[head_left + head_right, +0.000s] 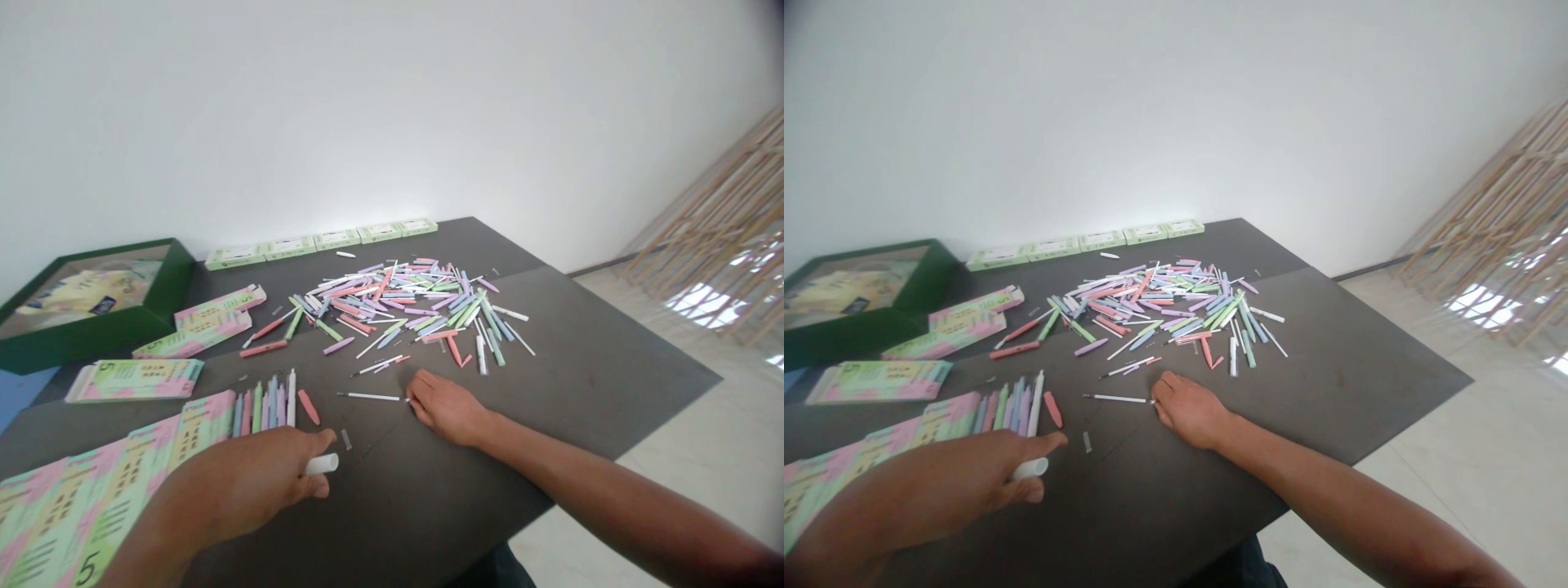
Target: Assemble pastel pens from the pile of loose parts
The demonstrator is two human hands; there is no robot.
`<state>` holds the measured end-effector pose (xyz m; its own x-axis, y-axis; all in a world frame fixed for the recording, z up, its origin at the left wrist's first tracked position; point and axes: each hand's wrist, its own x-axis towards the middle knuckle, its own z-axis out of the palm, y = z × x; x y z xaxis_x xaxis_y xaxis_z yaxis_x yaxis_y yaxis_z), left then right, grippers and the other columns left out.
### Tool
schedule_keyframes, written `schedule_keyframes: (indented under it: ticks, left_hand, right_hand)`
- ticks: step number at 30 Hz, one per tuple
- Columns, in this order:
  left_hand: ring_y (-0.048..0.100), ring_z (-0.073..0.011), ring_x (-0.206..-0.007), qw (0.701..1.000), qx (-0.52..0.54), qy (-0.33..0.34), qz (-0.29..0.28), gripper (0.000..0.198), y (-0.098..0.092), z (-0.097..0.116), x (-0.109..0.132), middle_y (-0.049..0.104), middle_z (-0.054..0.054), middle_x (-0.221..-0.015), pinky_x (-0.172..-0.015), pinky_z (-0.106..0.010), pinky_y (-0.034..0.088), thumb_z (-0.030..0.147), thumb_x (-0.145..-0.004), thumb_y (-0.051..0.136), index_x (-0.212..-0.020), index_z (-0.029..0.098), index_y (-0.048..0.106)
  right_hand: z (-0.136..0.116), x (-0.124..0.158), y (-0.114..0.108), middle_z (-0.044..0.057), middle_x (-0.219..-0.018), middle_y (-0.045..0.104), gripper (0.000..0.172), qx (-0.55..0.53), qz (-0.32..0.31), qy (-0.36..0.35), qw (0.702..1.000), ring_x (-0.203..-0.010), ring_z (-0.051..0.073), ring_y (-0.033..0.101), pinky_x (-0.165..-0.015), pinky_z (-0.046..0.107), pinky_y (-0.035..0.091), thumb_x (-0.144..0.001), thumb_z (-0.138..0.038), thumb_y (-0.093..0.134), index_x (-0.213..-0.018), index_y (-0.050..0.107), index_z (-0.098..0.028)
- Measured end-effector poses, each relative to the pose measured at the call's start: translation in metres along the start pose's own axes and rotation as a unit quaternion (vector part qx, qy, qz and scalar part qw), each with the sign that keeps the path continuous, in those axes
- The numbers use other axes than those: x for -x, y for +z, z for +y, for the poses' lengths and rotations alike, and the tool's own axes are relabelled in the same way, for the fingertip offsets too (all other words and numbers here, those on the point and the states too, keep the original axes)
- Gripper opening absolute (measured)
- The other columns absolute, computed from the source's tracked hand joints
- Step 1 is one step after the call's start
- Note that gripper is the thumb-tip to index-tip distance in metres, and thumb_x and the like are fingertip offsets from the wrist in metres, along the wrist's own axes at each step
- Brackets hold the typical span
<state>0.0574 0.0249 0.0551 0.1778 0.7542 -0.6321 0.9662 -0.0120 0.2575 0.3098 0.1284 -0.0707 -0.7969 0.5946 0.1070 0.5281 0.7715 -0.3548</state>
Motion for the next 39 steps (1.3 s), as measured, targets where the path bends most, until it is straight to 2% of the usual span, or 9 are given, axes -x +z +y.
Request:
schedule_keyframes:
  ticks: [2, 4, 6, 9, 12, 17, 22, 28, 39]
  left_hand:
    - [0.059, -0.0293, -0.107, 1.0, 0.004, 0.001, 0.004, 0.052, 0.0, 0.0, 0.0, 0.062, -0.005, -0.122, -0.087, -0.039, 0.045, 0.041, -0.078, 0.051, -0.129, 0.03, 0.052]
    - [0.059, -0.0294, -0.107, 1.0, 0.008, 0.003, 0.004, 0.053, 0.0, 0.0, 0.0, 0.062, -0.005, -0.122, -0.087, -0.039, 0.045, 0.041, -0.078, 0.052, -0.129, 0.03, 0.052]
    - [0.06, -0.0297, -0.105, 1.0, 0.009, 0.005, 0.004, 0.052, 0.0, -0.001, 0.001, 0.063, -0.005, -0.12, -0.086, -0.039, 0.046, 0.042, -0.078, 0.052, -0.128, 0.03, 0.053]
    - [0.06, -0.0309, -0.104, 1.0, 0.005, 0.0, 0.007, 0.051, 0.002, -0.002, 0.002, 0.063, -0.005, -0.12, -0.086, -0.04, 0.047, 0.041, -0.077, 0.053, -0.127, 0.03, 0.054]
    - [0.059, -0.0321, -0.106, 1.0, -0.002, -0.006, 0.017, 0.05, 0.003, -0.002, 0.003, 0.063, -0.006, -0.121, -0.086, -0.041, 0.047, 0.04, -0.077, 0.053, -0.126, 0.029, 0.056]
    - [0.058, -0.0312, -0.108, 1.0, -0.01, 0.004, 0.018, 0.052, 0.006, -0.004, 0.0, 0.06, -0.004, -0.125, -0.087, -0.041, 0.046, 0.039, -0.077, 0.051, -0.128, 0.03, 0.054]
    - [0.06, -0.0303, -0.106, 0.999, -0.005, 0.017, 0.032, 0.049, 0.016, -0.017, -0.008, 0.062, -0.003, -0.123, -0.084, -0.038, 0.048, 0.042, -0.077, 0.052, -0.125, 0.032, 0.056]
    - [0.062, -0.031, -0.101, 0.997, -0.004, 0.036, 0.063, 0.047, 0.029, -0.033, -0.014, 0.066, -0.003, -0.116, -0.083, -0.037, 0.049, 0.045, -0.076, 0.056, -0.121, 0.033, 0.059]
    - [0.062, -0.0295, -0.101, 0.998, -0.018, 0.027, 0.052, 0.049, 0.032, -0.037, -0.016, 0.066, -0.003, -0.116, -0.083, -0.035, 0.049, 0.048, -0.078, 0.054, -0.124, 0.035, 0.056]
  right_hand:
    - [0.002, -0.002, -0.003, 0.003, -0.082, 0.052, 0.005, -0.11, 0.049, 0.046, 0.992, -0.074, 0.014, 0.049, -0.069, 0.027, 0.039, -0.086, -0.019, 0.045, -0.085, 0.05, -0.018]
    - [0.006, -0.005, -0.006, -0.001, -0.071, 0.05, 0.005, -0.269, 0.092, 0.119, 0.951, -0.062, 0.012, 0.044, -0.059, 0.025, 0.036, -0.083, -0.021, 0.046, -0.079, 0.048, -0.018]
    - [0.009, -0.008, -0.008, -0.003, -0.064, 0.048, 0.011, -0.461, 0.111, 0.184, 0.861, -0.05, 0.009, 0.037, -0.049, 0.023, 0.03, -0.083, -0.027, 0.046, -0.076, 0.045, -0.019]
    - [0.017, -0.011, -0.01, -0.004, -0.064, 0.052, 0.018, -0.693, 0.094, 0.217, 0.681, -0.043, 0.007, 0.032, -0.042, 0.021, 0.024, -0.08, -0.034, 0.053, -0.077, 0.042, -0.02]
    - [0.024, -0.01, -0.01, -0.004, -0.065, 0.056, 0.022, -0.78, 0.067, 0.205, 0.588, -0.042, 0.005, 0.034, -0.042, 0.019, 0.024, -0.076, -0.031, 0.061, -0.08, 0.043, -0.02]
    - [0.029, -0.009, -0.008, -0.002, -0.064, 0.061, 0.024, -0.805, 0.083, 0.143, 0.57, -0.041, 0.005, 0.039, -0.042, 0.018, 0.027, -0.076, -0.028, 0.066, -0.085, 0.046, -0.02]
    - [0.029, -0.01, -0.008, -0.001, -0.067, 0.064, 0.035, -0.811, 0.095, 0.122, 0.565, -0.043, 0.005, 0.044, -0.042, 0.017, 0.03, -0.077, -0.026, 0.067, -0.107, 0.049, -0.021]
    - [0.027, -0.009, -0.007, 0.0, -0.067, 0.065, 0.026, -0.802, 0.112, 0.125, 0.573, -0.043, 0.007, 0.049, -0.041, 0.018, 0.035, -0.077, -0.028, 0.066, -0.097, 0.054, -0.017]
    - [0.028, -0.008, -0.004, 0.0, -0.068, 0.065, 0.023, -0.796, 0.105, 0.111, 0.585, -0.042, 0.008, 0.051, -0.04, 0.019, 0.036, -0.079, -0.031, 0.065, -0.093, 0.052, -0.017]
